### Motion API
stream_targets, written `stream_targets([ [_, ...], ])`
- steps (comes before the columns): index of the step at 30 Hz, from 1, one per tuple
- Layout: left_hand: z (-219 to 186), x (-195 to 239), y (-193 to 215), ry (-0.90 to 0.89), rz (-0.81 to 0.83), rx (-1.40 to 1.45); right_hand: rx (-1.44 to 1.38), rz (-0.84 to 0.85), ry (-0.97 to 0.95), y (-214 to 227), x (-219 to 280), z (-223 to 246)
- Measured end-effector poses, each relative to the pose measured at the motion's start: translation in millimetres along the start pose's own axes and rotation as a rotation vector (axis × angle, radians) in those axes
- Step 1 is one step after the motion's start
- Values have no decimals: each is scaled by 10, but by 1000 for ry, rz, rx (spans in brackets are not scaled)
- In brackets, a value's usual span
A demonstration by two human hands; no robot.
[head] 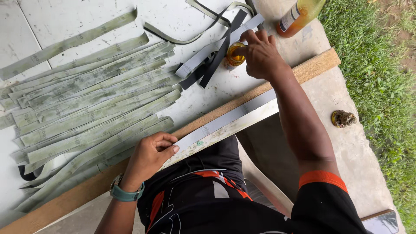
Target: The person repeatedly rubs a small wooden stick along the edges of long, flat, greenish material strips laid on a white table. The person handles the strips one at a time, aligning them and smoothing them with the stick. A small jar and a bottle are visible on the table.
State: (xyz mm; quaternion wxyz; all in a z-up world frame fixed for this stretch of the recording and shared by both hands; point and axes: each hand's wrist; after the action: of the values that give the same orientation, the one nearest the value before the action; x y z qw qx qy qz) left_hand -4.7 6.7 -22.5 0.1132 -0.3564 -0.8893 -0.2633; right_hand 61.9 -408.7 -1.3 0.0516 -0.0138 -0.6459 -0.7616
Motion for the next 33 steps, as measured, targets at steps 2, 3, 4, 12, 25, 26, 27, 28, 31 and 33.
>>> stream_targets([
  [2, 55, -12, -17, -45, 19, 52, 128, 115, -24, -18, -117, 24],
  [3, 67, -12, -20, -66, 35, 80, 191, 171, -37, -10, -154, 46],
  [4, 64, -29, -8, -94, 50, 105, 173, 206, -54, 34, -177, 60],
  [12, -39, 28, 32, 43, 29, 28, -116, 36, -46, 550, 413, 63],
  [25, 51, -53, -29, 26, 3, -43, -1821, -132, -338, -99, 2344, -524],
  [26, 48, -58, -35, 27, -2, -21, -1831, -132, -354, -153, 2323, -573],
  [27, 49, -56, -39, 27, -7, 2, -1841, -132, -369, -172, 2300, -595],
  [28, 51, -55, -56, 29, -17, 30, -1807, -119, -396, -143, 2256, -610],
  [31, 85, -31, -89, 35, -55, 85, -1596, -54, -499, -3, 2144, -469],
  [33, 97, -10, -80, 32, -58, 108, -1301, 14, -583, 118, 2087, -310],
])
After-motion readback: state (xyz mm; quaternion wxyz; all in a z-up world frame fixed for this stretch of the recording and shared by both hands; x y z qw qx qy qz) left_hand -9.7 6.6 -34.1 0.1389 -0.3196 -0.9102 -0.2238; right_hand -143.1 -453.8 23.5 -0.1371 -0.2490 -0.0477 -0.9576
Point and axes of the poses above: each hand's wrist, its own x-axis away from the middle knuckle, its own y-axis out of the back of the hand, z = x × y, and after that the axes turned 12 degrees about -x, right-handed
